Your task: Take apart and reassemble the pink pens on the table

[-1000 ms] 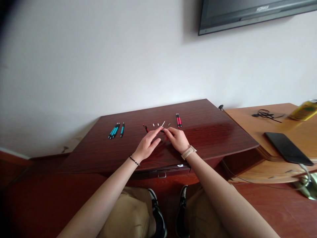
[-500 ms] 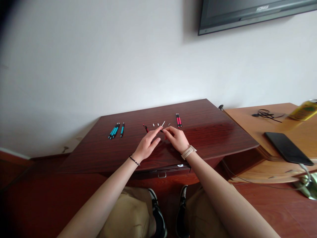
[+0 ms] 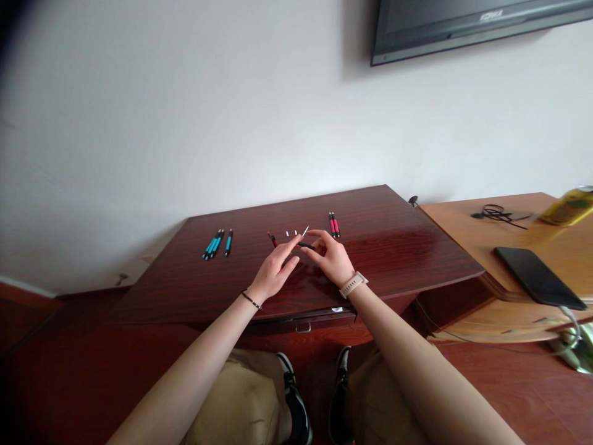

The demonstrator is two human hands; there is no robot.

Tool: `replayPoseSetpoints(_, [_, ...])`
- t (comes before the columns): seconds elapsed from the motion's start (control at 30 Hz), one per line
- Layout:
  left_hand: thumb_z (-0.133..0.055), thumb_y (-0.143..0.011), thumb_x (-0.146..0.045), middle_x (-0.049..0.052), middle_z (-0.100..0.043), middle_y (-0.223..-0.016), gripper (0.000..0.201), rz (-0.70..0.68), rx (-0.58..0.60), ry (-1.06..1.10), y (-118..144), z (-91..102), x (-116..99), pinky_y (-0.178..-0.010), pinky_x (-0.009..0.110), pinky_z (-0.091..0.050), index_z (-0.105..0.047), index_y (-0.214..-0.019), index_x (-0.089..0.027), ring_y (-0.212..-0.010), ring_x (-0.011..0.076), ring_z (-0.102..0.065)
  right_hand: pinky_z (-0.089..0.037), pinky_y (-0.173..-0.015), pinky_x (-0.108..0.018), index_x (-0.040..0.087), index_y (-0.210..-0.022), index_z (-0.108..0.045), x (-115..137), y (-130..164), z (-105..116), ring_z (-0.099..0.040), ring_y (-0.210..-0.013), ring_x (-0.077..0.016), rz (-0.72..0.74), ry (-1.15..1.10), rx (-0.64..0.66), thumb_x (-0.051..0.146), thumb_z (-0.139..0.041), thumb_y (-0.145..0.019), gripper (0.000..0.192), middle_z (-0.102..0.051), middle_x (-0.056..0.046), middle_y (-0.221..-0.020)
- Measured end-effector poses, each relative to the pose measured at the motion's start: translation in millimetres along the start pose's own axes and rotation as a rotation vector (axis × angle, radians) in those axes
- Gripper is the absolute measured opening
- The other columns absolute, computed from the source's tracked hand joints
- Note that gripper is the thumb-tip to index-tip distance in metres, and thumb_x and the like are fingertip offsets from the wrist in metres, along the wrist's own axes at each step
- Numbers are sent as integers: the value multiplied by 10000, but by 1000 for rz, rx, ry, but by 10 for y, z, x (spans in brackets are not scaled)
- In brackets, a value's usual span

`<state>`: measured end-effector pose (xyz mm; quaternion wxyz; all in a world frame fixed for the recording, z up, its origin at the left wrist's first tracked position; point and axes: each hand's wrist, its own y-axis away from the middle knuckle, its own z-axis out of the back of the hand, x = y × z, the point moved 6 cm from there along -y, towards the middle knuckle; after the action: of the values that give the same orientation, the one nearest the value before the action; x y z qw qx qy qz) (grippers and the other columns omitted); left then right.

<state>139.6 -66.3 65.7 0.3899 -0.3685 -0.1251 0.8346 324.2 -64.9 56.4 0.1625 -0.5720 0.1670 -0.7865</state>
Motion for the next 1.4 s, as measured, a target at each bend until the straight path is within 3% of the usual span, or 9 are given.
replayPoseSetpoints(0.13, [-454,-1132,-411,97,-532,-1653,572,0,-4,2,2,3,5,-1286,511,-418,-377,-1688,-301,-1516,259,-522,-524,-708,-332,239,-1044,-720,7,-1,2,-652,-724,-203,20,44,-3,553,-687,-981,322,-752,-36,-858])
replayPoseSetpoints(0.23, [-457,-1131,-410,92,-530,-1655,573,-4,5,1,0,-6,9,-1285,517,-421,-374,-1689,-311,-1523,260,-516,-518,-700,-343,239,-892,-717,-25,-4,-18,-632,-678,-202,-15,63,36,575,-550,-1055,409,-736,-39,-772])
replayPoseSetpoints(0.4, [-458,-1131,-414,96,-537,-1648,573,5,-6,3,0,-2,17,-1286,515,-418,-375,-1688,-307,-1518,259,-521,-542,-718,-330,245,-1120,-713,-18,-3,18,-670,-743,-208,1,15,-26,571,-731,-943,371,-754,-31,-873])
replayPoseSetpoints(0.6, [-458,-1132,-408,92,-540,-1647,573,-4,-6,5,4,-4,19,-1286,516,-418,-369,-1689,-311,-1519,254,-519,-516,-708,-329,239,-860,-698,-27,-3,-12,-635,-682,-195,-35,40,45,581,-545,-1058,423,-729,-28,-758])
replayPoseSetpoints(0.77, [-462,-1130,-404,94,-526,-1658,576,-1,-10,1,2,-8,24,-1279,514,-427,-368,-1690,-314,-1521,259,-519,-531,-691,-323,240,-1098,-728,-37,-11,15,-659,-718,-203,-7,7,-18,578,-744,-933,377,-751,-27,-848])
replayPoseSetpoints(0.9, [-456,-1131,-403,92,-548,-1640,575,-6,-16,6,4,-1,21,-1268,510,-443,-363,-1693,-322,-1506,261,-535,-523,-695,-334,239,-958,-739,-12,-2,6,-656,-713,-208,-9,23,1,588,-676,-979,355,-754,-37,-824])
replayPoseSetpoints(1.1, [-448,-1134,-387,93,-556,-1631,557,-28,-32,-7,8,18,-3,-1245,496,-478,-375,-1682,-314,-1503,256,-538,-503,-705,-337,241,-826,-714,2,6,-8,-648,-695,-210,-24,53,40,634,-526,-1057,494,-744,-36,-763])
replayPoseSetpoints(1.27, [-470,-1127,-417,115,-690,-1453,489,7,-136,-12,9,88,-25,-1062,425,-615,-489,-1593,-269,-1258,239,-712,-508,-704,-334,244,-946,-745,32,8,-9,-658,-717,-214,2,53,45,617,-578,-1033,418,-760,-40,-812])
replayPoseSetpoints(1.4, [-508,-1118,-431,93,-791,-1188,317,70,-271,-11,25,198,15,-927,353,-638,-669,-1296,-224,-1034,204,-776,-521,-711,-326,240,-1058,-747,66,7,-10,-655,-724,-198,30,22,43,540,-682,-986,316,-767,-40,-892])
